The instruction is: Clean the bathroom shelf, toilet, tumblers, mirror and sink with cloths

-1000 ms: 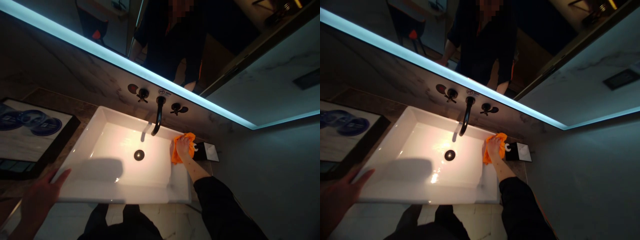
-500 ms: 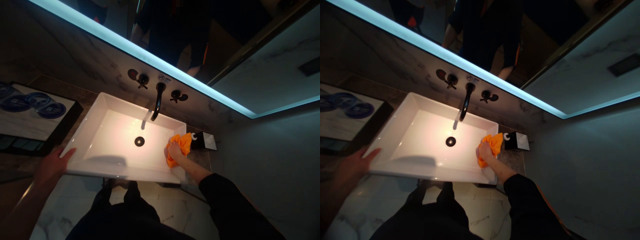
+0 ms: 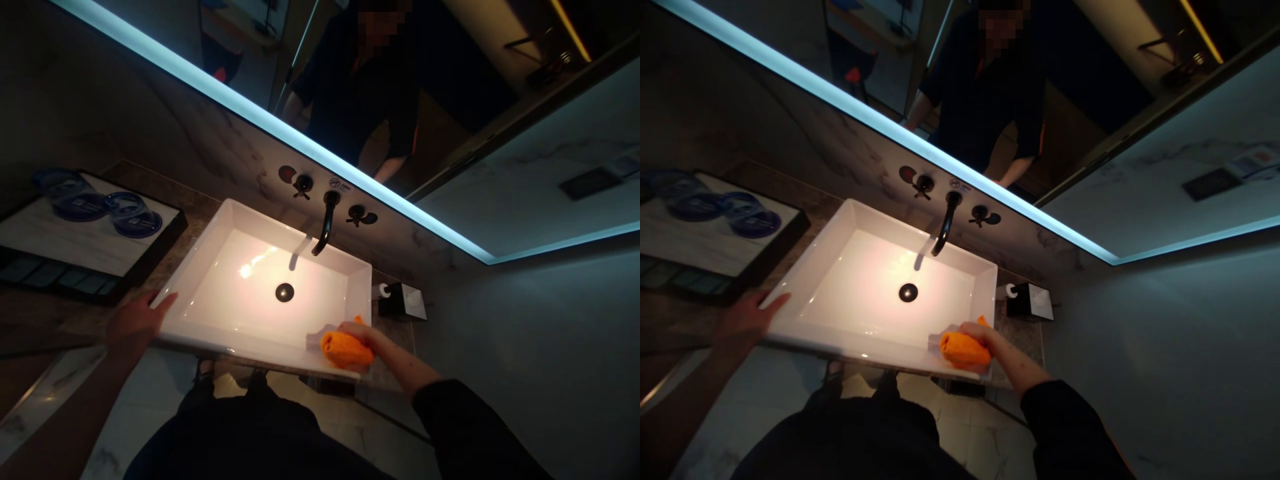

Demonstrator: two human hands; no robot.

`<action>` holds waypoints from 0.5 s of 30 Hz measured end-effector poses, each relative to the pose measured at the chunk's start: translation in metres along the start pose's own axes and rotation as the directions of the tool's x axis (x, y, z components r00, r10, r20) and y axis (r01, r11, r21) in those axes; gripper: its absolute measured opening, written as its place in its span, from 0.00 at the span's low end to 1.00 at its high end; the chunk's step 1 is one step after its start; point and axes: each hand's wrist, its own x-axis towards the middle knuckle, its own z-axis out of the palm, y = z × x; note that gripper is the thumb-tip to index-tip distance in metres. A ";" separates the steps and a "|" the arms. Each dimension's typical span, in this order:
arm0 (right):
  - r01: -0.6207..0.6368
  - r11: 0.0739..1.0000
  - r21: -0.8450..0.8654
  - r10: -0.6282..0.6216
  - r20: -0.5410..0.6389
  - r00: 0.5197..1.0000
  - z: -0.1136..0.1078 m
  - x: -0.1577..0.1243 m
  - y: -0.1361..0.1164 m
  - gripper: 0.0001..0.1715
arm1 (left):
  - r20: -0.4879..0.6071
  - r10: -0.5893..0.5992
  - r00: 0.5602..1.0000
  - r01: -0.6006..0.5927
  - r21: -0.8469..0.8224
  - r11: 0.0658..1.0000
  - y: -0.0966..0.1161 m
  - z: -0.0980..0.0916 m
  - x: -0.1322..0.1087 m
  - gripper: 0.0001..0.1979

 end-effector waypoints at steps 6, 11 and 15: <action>0.059 0.952 0.300 0.095 -0.474 0.875 -0.077 0.026 -0.002 0.21 | 0.000 -0.027 1.000 0.027 0.038 0.999 0.010 -0.005 -0.004 0.41; 0.019 0.999 0.026 0.008 -0.760 0.650 -0.024 0.065 -0.028 0.33 | -0.012 -0.055 0.998 0.055 0.020 0.998 0.013 -0.004 -0.005 0.41; -0.077 0.976 -0.201 -0.059 -0.592 0.804 -0.001 0.108 -0.031 0.39 | -0.033 -0.068 0.997 0.069 0.053 0.996 0.004 0.001 0.005 0.44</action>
